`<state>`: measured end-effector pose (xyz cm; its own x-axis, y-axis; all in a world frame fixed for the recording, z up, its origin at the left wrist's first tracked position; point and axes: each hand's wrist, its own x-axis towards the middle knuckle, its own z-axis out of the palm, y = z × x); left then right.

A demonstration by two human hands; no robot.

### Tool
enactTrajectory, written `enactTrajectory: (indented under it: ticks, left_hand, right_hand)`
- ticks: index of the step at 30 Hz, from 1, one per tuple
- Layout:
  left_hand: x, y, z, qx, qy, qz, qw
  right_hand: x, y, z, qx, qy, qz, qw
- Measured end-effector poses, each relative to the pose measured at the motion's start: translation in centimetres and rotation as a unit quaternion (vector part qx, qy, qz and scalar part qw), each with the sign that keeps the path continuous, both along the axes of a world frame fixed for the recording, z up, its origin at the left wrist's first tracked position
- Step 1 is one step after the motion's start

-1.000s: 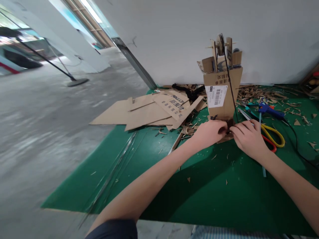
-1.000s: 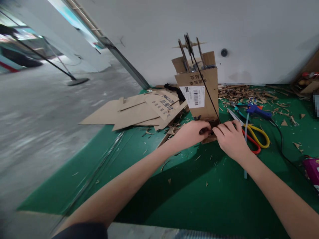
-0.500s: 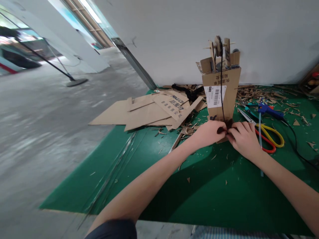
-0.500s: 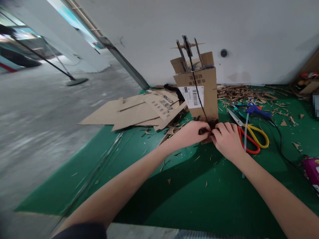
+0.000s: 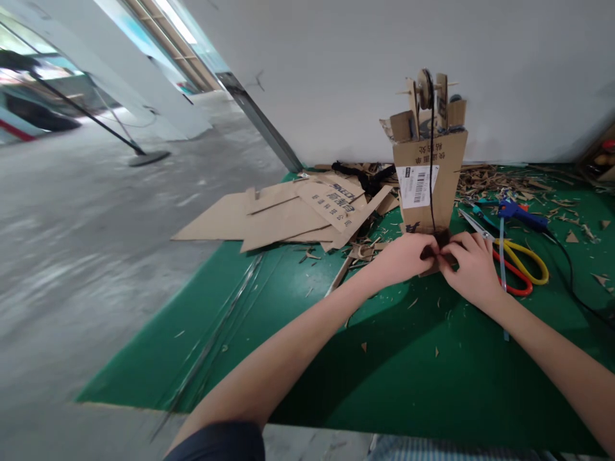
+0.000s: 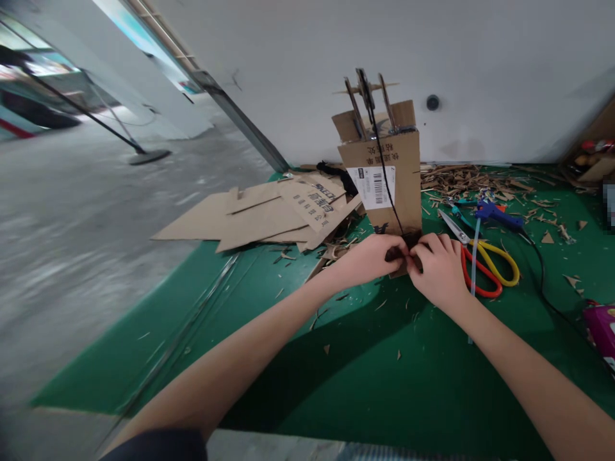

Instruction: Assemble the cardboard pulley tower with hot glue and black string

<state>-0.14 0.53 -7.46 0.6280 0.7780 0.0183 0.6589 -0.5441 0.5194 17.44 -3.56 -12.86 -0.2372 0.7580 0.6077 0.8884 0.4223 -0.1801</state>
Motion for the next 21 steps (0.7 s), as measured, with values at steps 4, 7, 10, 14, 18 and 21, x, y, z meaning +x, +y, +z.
enactTrajectory:
  ticks: [4, 7, 10, 14, 18, 21]
  left_hand:
    - [0.1, 0.0, -0.2, -0.001, 0.004, 0.008, 1.000]
    - [0.2, 0.1, -0.4, 0.007, 0.011, 0.009, 1.000]
    - [0.3, 0.2, -0.7, 0.023, 0.018, 0.011, 1.000]
    - [0.4, 0.2, -1.3, 0.055, 0.025, 0.011, 0.998]
    - [0.5, 0.1, -1.5, 0.049, 0.009, 0.014, 0.999]
    - [0.5, 0.0, -1.4, 0.024, -0.021, 0.016, 0.999]
  right_hand:
    - [-0.1, 0.0, 0.1, -0.002, 0.035, 0.002, 0.999]
    - [-0.2, -0.2, 0.3, 0.000, 0.042, 0.010, 0.999]
    - [-0.3, -0.4, 0.4, 0.004, 0.048, 0.006, 0.999]
    - [-0.5, -0.5, 0.5, -0.005, 0.057, 0.000, 0.998]
    - [-0.4, -0.5, 0.5, -0.006, 0.054, -0.006, 0.998]
    - [-0.3, -0.5, 0.5, 0.003, 0.049, -0.012, 0.999]
